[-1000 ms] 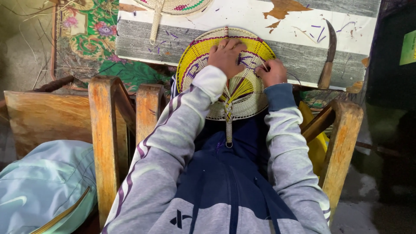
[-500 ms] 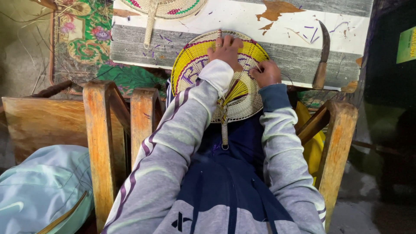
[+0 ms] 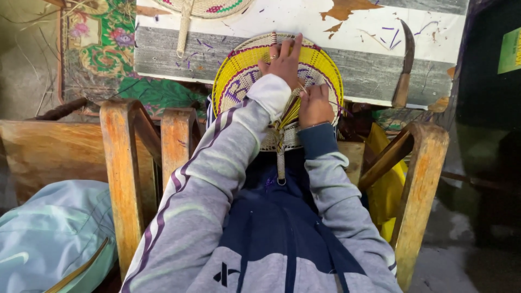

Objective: A person is weaving a decorative straw fan by threading colored fibers through a circular frame.

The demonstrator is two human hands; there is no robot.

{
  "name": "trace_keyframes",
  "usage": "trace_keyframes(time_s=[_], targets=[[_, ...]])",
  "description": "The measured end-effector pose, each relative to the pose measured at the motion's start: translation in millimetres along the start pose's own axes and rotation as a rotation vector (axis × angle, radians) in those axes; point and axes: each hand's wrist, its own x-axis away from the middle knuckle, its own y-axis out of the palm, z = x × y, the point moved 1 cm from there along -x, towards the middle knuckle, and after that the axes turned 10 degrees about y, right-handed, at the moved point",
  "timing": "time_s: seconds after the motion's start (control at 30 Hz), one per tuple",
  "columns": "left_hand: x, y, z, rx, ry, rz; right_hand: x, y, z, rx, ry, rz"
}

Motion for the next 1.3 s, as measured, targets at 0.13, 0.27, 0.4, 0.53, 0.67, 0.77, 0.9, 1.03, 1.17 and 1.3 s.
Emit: trace_keyframes(time_s=[0.13, 0.27, 0.4, 0.53, 0.67, 0.77, 0.9, 1.03, 1.17, 1.3], targets=[[-0.5, 6.6, -3.8, -0.013, 0.012, 0.017, -9.9, 8.0, 11.1, 0.099, -0.051, 0.004], [11.9, -7.5, 3.2, 0.038, 0.033, -0.043, -46.4, -12.1, 9.7, 0.185, -0.146, -0.059], [-2.3, 8.3, -11.2, -0.021, 0.04, -0.039, -55.2, -25.0, -6.6, 0.241, -0.142, -0.141], [-0.3, -1.0, -7.6, 0.067, 0.036, -0.107, -19.9, -49.7, -13.3, 0.212, -0.251, -0.042], [13.6, -18.1, -0.8, -0.014, 0.061, -0.095, -47.4, -69.8, 18.3, 0.043, -0.136, -0.073], [31.2, -18.4, -4.9, -0.048, 0.098, -0.036, -39.9, -80.7, 34.0, -0.141, -0.114, -0.05], [82.6, 38.3, -14.3, 0.474, 0.277, 0.133, 1.2, -67.7, 43.8, -0.188, 0.025, -0.17], [124.6, 52.6, -14.9, 0.717, 0.373, 0.225, 40.9, -65.3, 25.3, -0.29, -0.006, -0.224], [159.0, 0.1, -25.9, 0.472, 0.179, 0.313, 53.4, -75.3, 45.3, -0.331, 0.061, -0.275], [170.6, -39.2, -63.3, -0.555, -0.067, 0.75, 47.5, -91.6, 77.0, -0.281, 0.164, -0.229]])
